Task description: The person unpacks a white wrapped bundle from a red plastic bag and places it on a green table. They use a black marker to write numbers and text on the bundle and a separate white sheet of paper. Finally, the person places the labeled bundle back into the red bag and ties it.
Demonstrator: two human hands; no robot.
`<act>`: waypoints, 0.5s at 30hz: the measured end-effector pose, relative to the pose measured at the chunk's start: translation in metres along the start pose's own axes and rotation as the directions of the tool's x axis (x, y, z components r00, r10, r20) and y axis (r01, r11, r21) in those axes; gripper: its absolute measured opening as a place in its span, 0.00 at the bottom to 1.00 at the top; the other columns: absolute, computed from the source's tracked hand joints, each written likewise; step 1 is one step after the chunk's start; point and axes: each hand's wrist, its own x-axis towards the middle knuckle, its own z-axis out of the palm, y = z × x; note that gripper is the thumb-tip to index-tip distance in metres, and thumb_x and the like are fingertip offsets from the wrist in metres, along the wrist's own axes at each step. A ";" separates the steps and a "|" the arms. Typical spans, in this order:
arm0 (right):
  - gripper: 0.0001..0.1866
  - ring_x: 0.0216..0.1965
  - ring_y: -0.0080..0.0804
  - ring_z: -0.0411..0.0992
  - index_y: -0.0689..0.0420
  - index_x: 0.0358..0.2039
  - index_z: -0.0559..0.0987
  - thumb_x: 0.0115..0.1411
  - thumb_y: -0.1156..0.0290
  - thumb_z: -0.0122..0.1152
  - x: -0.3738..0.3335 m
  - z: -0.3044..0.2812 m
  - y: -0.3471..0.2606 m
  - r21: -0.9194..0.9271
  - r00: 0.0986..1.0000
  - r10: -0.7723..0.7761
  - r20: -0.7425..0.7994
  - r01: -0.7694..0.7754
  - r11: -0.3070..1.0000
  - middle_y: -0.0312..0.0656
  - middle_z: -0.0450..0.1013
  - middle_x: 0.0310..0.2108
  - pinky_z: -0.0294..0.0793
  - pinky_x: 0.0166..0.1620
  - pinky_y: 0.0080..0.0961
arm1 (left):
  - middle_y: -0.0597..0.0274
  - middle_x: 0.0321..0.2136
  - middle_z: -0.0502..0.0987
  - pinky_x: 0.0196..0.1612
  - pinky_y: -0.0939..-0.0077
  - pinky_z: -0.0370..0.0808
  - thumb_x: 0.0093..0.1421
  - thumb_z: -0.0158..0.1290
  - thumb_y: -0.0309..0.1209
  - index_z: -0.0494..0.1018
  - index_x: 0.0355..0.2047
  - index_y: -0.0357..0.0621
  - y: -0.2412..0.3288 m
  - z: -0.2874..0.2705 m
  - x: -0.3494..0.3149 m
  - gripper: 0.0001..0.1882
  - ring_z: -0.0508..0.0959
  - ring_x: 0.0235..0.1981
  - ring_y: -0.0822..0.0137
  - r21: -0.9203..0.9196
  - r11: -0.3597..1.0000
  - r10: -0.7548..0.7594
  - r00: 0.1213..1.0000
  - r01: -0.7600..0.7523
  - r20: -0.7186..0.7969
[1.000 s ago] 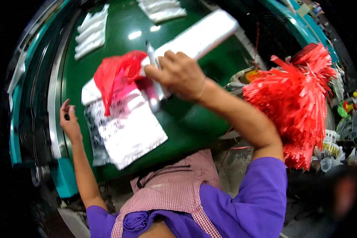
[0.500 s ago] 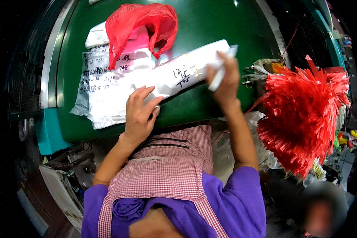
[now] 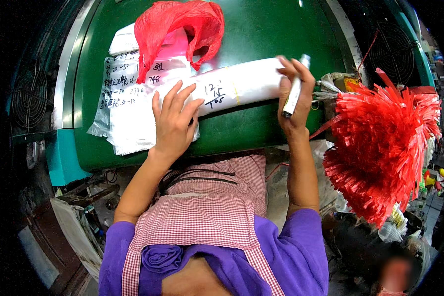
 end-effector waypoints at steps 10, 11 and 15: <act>0.09 0.20 0.18 0.68 0.63 0.40 0.76 0.63 0.71 0.57 -0.015 0.027 0.026 0.398 0.892 0.450 0.051 -0.431 0.810 0.39 0.74 0.25 0.66 0.22 0.14 | 0.64 0.54 0.71 0.64 0.46 0.44 0.54 0.56 0.27 0.74 0.44 0.52 -0.014 0.028 -0.011 0.15 0.62 0.62 0.58 -0.065 0.997 -0.042 0.999 0.040 -0.020; 0.08 0.19 0.18 0.68 0.63 0.38 0.76 0.62 0.71 0.57 -0.017 0.029 0.024 0.398 0.897 0.440 0.037 -0.417 0.817 0.40 0.74 0.25 0.67 0.22 0.15 | 0.64 0.54 0.71 0.64 0.47 0.44 0.54 0.55 0.27 0.74 0.44 0.52 -0.014 0.027 -0.012 0.15 0.62 0.62 0.58 -0.061 0.997 -0.043 0.999 0.042 -0.016; 0.06 0.20 0.18 0.69 0.63 0.36 0.75 0.60 0.74 0.59 -0.015 0.033 0.018 0.333 0.897 0.441 0.012 -0.420 0.844 0.39 0.74 0.25 0.68 0.23 0.14 | 0.64 0.55 0.71 0.65 0.48 0.44 0.54 0.55 0.27 0.74 0.44 0.52 -0.014 0.026 -0.014 0.16 0.62 0.62 0.58 -0.057 0.997 -0.047 0.999 0.046 -0.013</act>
